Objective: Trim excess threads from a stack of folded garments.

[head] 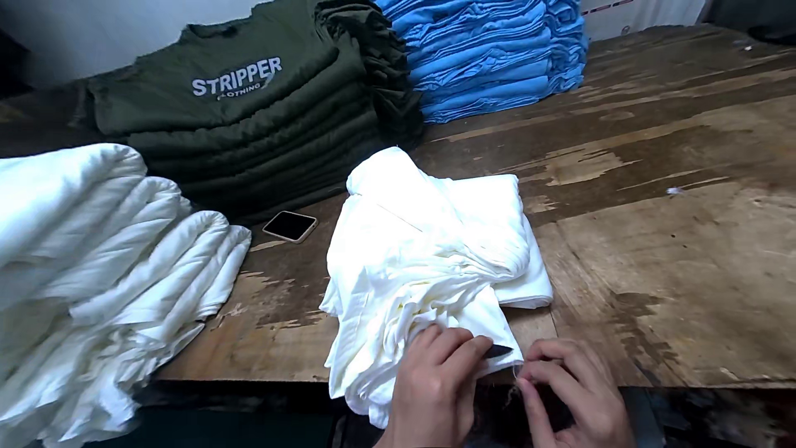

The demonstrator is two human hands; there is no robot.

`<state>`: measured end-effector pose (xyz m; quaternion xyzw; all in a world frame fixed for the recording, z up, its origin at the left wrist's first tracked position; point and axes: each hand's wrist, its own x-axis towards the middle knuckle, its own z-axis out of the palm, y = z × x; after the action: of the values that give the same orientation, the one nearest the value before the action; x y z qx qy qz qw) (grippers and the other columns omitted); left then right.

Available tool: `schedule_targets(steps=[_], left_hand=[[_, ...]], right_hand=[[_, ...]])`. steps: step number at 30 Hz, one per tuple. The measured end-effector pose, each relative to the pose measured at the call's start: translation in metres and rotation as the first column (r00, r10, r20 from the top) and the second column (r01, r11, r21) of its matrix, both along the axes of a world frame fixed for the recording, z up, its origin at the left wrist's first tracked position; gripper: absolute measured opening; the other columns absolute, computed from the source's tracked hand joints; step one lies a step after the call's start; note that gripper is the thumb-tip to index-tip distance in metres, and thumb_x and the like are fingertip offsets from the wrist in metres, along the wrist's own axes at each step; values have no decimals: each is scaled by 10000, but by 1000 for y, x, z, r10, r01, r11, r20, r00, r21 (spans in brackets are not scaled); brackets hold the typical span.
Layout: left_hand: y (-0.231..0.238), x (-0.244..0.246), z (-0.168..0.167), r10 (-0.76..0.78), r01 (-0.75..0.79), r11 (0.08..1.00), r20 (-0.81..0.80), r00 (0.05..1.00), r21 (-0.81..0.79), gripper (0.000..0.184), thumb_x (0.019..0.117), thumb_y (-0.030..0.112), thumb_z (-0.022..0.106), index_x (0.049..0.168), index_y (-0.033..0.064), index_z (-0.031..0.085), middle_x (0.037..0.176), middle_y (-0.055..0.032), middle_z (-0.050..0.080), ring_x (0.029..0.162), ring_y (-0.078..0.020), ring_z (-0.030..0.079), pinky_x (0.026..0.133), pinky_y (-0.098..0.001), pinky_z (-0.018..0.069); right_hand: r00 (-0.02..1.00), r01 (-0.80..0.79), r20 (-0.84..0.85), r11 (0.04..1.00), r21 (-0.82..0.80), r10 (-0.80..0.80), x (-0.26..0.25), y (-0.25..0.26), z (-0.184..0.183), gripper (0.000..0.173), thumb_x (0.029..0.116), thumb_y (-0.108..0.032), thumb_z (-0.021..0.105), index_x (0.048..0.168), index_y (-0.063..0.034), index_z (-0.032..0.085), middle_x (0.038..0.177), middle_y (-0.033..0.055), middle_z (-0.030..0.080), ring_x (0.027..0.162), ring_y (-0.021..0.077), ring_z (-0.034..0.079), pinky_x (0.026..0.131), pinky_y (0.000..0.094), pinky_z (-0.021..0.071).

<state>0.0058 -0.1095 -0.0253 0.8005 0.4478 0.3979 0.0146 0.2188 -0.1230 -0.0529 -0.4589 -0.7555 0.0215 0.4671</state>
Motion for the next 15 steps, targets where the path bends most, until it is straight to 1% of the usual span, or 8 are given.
schedule_targets(steps=[2, 4, 5, 7, 9, 11, 13, 15], left_hand=[[-4, -9, 1, 5, -8, 998, -44, 999, -60, 294, 994, 354, 631, 1206, 176, 732, 1049, -30, 707, 975, -185, 682, 842, -395, 580], [-3, -14, -3, 20, -23, 998, -44, 999, -64, 183, 929, 285, 645, 1052, 190, 742, 929, -16, 679, 864, -171, 671, 751, -383, 570], [-3, -15, -4, 20, -21, 998, -13, 1000, -66, 141, 906, 223, 626, 979, 203, 746, 893, 12, 669, 832, -135, 663, 732, -345, 567], [0, -14, 3, -22, 32, 993, 92, 995, -113, 168, 912, 135, 593, 956, 181, 748, 938, 36, 688, 860, -83, 661, 757, -280, 578], [5, -12, 11, -41, 86, 977, 222, 974, -197, 202, 909, 64, 564, 997, 135, 730, 983, 40, 722, 889, -58, 677, 786, -260, 587], [14, -11, 16, 38, 59, 954, 312, 949, -295, 162, 932, 72, 584, 1018, 112, 715, 907, 46, 704, 801, -28, 668, 714, -216, 582], [20, -10, 21, 121, 38, 917, 367, 923, -398, 133, 979, 129, 600, 1059, 109, 705, 899, 45, 708, 767, -21, 660, 678, -195, 562], [25, -8, 23, 156, 40, 894, 394, 906, -446, 159, 981, 138, 606, 1110, 122, 698, 906, 50, 719, 767, -26, 669, 674, -195, 566]], right_hand=[[998, 61, 31, 996, -57, -59, -1, -1, 0, 327, 894, -501, 715, 922, -175, 722, 1041, 39, 714, 1004, 185, 647, 902, 407, 498], [995, 92, -38, 993, -73, -95, -10, 0, -2, 449, 852, -504, 784, 1031, -102, 691, 1080, 116, 690, 1032, 228, 655, 897, 409, 534], [991, 72, -112, 996, -55, -78, -16, 2, -4, 413, 863, -438, 790, 1068, -99, 671, 1093, 116, 673, 1052, 207, 647, 900, 361, 549], [941, -56, -332, 998, 34, 64, -29, 14, -8, 199, 895, -212, 735, 1063, -131, 665, 1085, 49, 685, 1064, 123, 669, 898, 260, 587], [767, -250, -594, 966, 72, 242, -40, 27, -3, 118, 930, -26, 681, 1012, -110, 681, 1031, 27, 744, 991, 110, 728, 836, 251, 632], [608, -339, -759, 941, 15, 231, -46, 37, 8, 130, 959, 40, 605, 1048, -40, 657, 968, 38, 750, 867, 106, 724, 748, 245, 615], [667, -375, -706, 926, -44, 237, -44, 42, 9, 219, 992, -108, 647, 1195, -55, 584, 1028, 11, 691, 922, 87, 682, 795, 250, 596], [888, -247, -404, 969, -10, 222, -39, 42, 4, 436, 928, -402, 760, 1270, -152, 657, 1150, 18, 644, 1002, 74, 642, 840, 237, 577]])
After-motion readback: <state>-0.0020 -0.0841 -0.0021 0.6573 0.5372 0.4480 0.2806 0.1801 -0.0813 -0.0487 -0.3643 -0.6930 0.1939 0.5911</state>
